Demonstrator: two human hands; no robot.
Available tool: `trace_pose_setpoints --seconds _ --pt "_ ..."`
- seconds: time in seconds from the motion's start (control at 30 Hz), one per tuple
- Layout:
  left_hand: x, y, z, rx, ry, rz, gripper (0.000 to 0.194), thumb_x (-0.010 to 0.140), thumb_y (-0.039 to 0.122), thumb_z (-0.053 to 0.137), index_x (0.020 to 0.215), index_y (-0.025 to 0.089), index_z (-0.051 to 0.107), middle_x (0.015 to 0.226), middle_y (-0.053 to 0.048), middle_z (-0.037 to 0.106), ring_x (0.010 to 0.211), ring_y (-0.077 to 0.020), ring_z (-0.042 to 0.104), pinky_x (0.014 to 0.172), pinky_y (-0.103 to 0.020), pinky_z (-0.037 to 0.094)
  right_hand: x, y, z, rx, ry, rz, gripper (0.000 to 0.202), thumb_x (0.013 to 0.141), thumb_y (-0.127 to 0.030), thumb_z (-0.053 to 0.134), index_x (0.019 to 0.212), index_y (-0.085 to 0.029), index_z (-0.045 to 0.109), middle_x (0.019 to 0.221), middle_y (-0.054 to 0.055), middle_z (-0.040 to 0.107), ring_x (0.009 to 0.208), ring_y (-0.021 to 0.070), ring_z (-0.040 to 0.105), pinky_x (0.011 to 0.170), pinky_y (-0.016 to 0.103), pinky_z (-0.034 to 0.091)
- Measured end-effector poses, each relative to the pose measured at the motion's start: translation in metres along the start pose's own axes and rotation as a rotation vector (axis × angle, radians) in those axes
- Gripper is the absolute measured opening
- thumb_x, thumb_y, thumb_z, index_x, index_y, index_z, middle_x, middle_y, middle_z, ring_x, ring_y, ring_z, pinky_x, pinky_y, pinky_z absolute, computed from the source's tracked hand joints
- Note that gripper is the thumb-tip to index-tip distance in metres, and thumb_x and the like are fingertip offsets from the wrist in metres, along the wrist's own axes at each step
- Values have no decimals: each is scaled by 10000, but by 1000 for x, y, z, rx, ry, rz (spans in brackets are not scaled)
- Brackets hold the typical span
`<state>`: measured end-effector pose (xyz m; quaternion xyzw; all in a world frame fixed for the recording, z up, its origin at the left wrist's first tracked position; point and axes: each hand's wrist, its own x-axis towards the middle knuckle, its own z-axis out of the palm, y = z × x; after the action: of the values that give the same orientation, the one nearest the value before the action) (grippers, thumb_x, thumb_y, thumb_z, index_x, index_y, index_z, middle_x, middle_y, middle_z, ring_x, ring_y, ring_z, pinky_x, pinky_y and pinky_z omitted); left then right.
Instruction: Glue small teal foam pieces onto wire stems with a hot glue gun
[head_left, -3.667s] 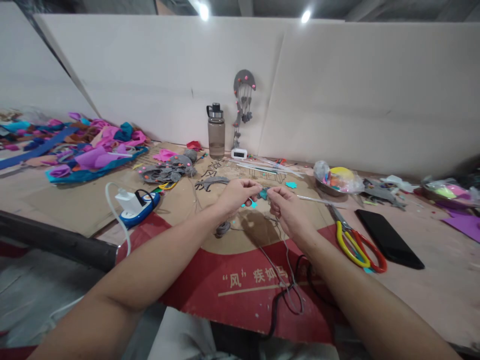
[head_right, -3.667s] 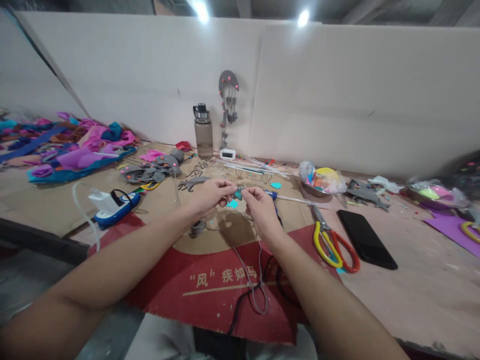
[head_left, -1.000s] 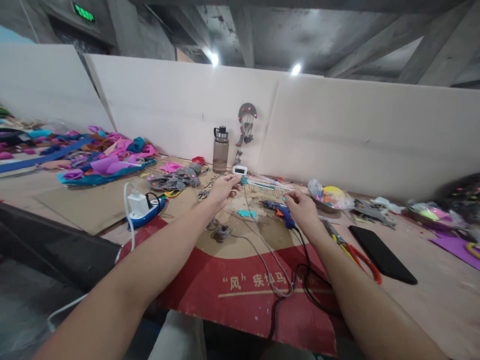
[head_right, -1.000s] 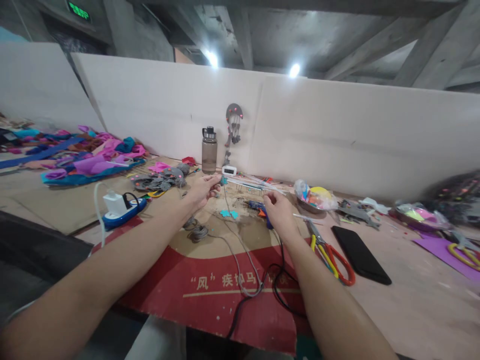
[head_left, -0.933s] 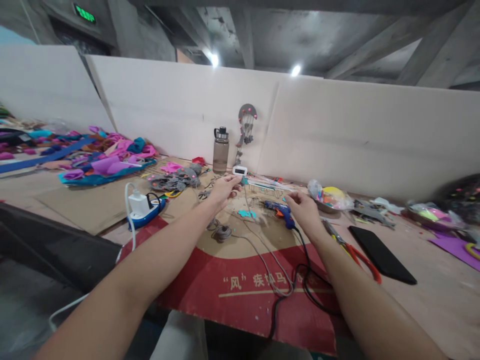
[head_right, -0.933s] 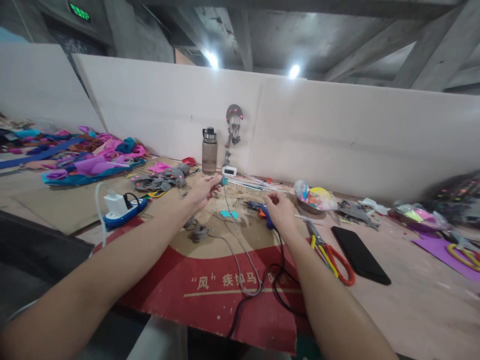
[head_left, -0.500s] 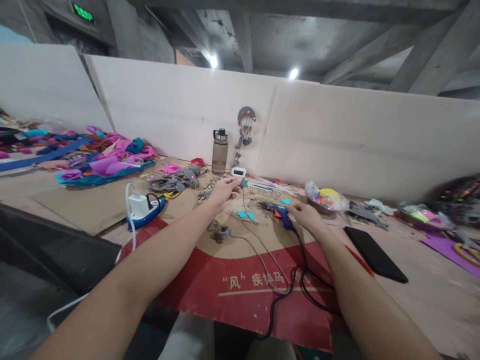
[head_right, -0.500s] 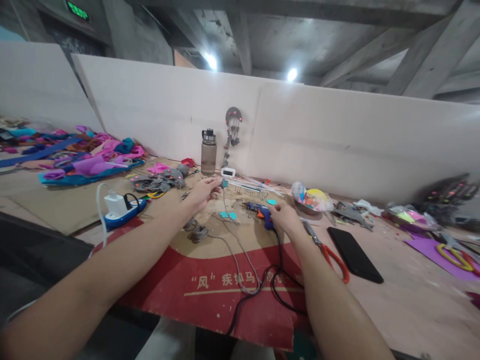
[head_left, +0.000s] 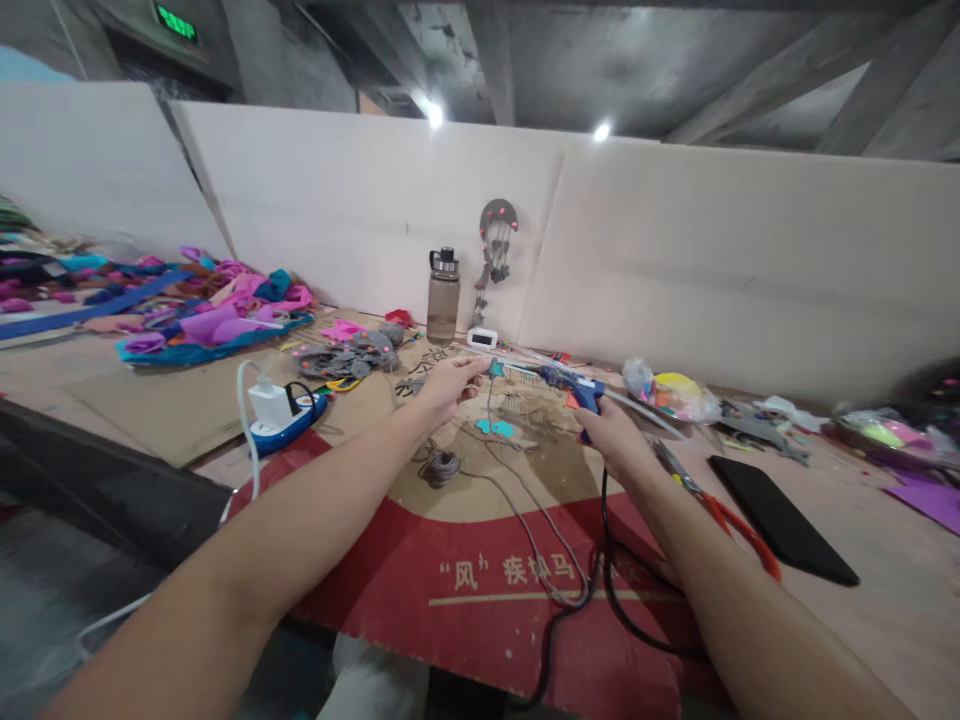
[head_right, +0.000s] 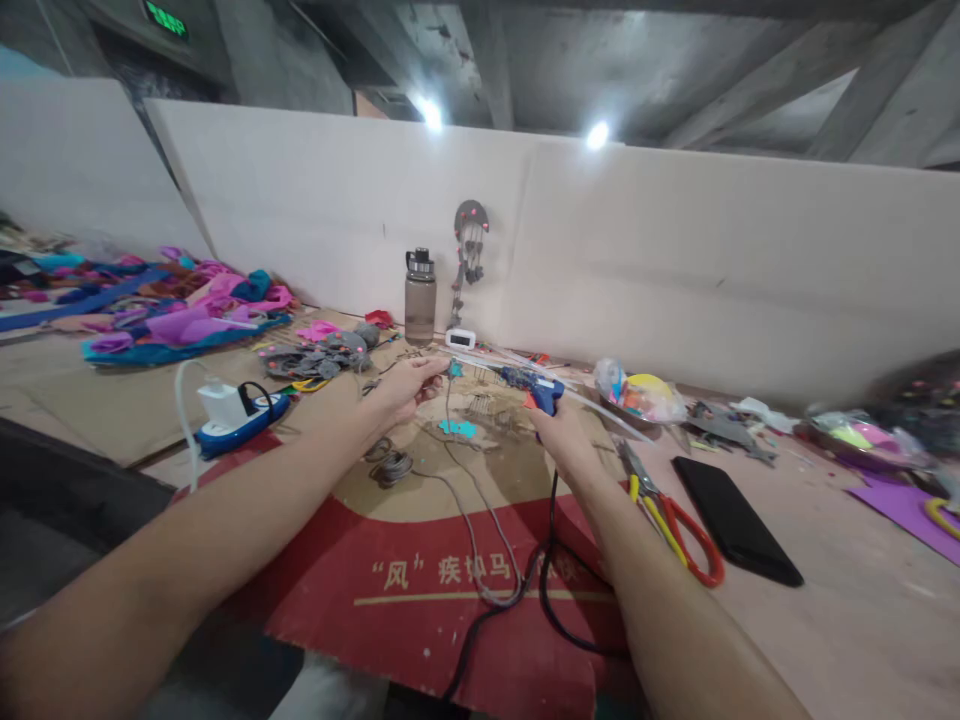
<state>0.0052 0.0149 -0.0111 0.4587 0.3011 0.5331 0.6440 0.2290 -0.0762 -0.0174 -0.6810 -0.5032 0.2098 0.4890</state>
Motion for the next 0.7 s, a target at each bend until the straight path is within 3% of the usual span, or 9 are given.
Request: trace_pose_setpoints --seconds 0.1,0.23,0.5,0.7 --pt "-1 2 2 -45 14 -46 150 693 174 777 703 97 648 605 24 540 474 -13 441 381 -122 266 -9 -13 7 256 -32 -33 316 650 -241 620 958 -239 548 920 22 659 712 158 616 557 274 546" --pt "-2 3 3 -70 54 -98 102 731 143 745 707 95 658 616 9 582 466 -14 456 383 -124 287 -23 -27 11 441 -97 -113 408 652 -188 639 1020 -243 471 913 2 628 690 140 622 528 245 529" --pt "-2 6 4 -118 91 -103 87 736 130 746 718 97 667 616 1 605 439 -9 430 363 -123 249 -34 -36 11 345 -170 -285 308 745 -301 640 978 -232 452 756 -38 571 540 104 489 496 248 452" --pt "-2 3 4 -134 88 -103 125 702 151 778 700 113 659 616 4 607 446 -13 430 371 -128 245 -36 -36 16 268 -139 -389 300 770 -300 600 1026 -235 458 833 2 600 568 121 492 474 257 445"
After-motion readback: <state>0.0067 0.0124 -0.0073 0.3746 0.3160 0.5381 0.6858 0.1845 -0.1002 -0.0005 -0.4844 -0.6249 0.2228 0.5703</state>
